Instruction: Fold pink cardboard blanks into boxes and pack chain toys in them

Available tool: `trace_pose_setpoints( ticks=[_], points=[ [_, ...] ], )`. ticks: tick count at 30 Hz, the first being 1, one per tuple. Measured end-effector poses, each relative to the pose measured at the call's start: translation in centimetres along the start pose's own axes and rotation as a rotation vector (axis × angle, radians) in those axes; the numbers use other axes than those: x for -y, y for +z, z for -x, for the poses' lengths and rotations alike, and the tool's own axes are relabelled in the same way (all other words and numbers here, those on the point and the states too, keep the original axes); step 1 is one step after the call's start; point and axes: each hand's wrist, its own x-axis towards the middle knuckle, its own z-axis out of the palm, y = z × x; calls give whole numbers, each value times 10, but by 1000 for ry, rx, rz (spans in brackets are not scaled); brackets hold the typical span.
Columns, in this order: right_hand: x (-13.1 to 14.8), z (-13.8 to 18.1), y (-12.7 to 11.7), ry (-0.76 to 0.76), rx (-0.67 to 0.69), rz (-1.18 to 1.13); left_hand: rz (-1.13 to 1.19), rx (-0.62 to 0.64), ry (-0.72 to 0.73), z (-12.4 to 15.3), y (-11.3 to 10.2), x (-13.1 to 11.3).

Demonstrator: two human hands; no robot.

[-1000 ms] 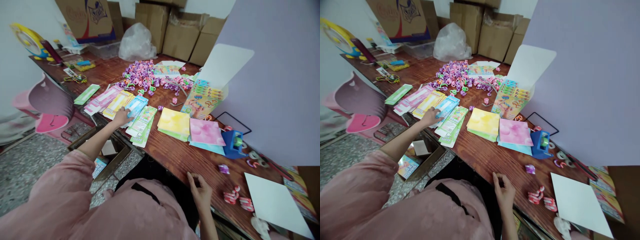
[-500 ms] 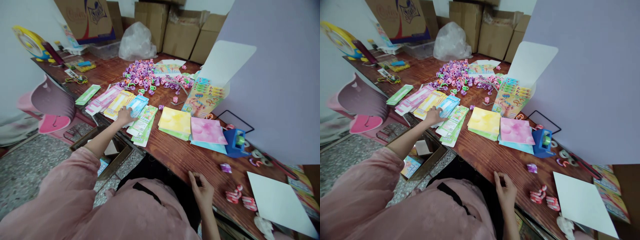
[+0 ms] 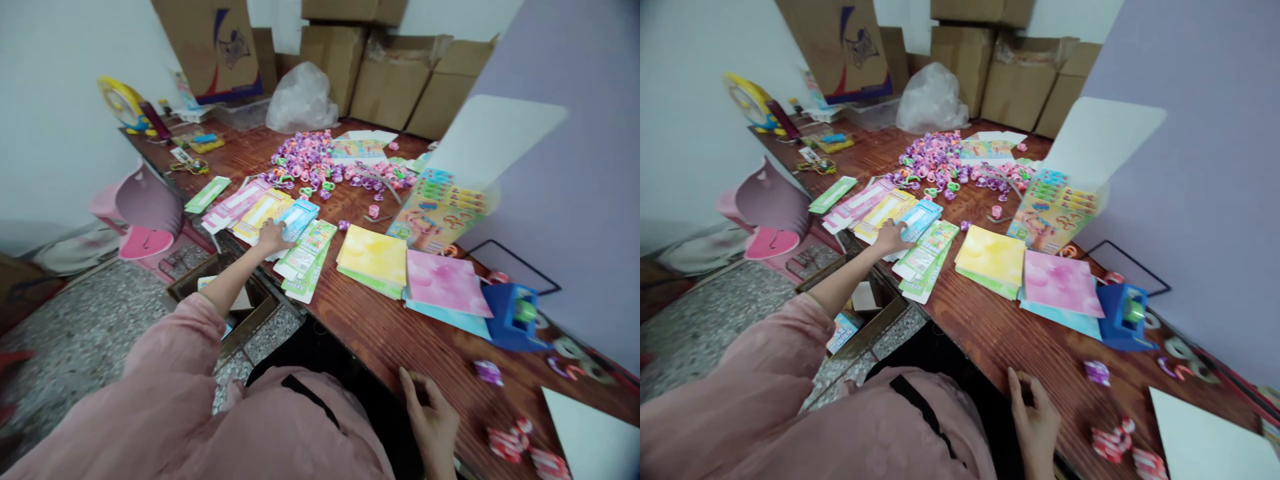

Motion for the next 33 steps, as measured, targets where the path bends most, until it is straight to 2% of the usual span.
trace_pose_setpoints(
  ticks=[7, 14, 33],
  points=[
    [-5, -2, -2, 58, 12, 67, 28, -8, -9, 0, 4, 4],
    [4, -3, -2, 59, -7, 44, 52, 16, 1, 0, 3, 3],
    [2, -1, 1, 68, 0, 42, 35, -3, 6, -7, -5, 8]
  ],
)
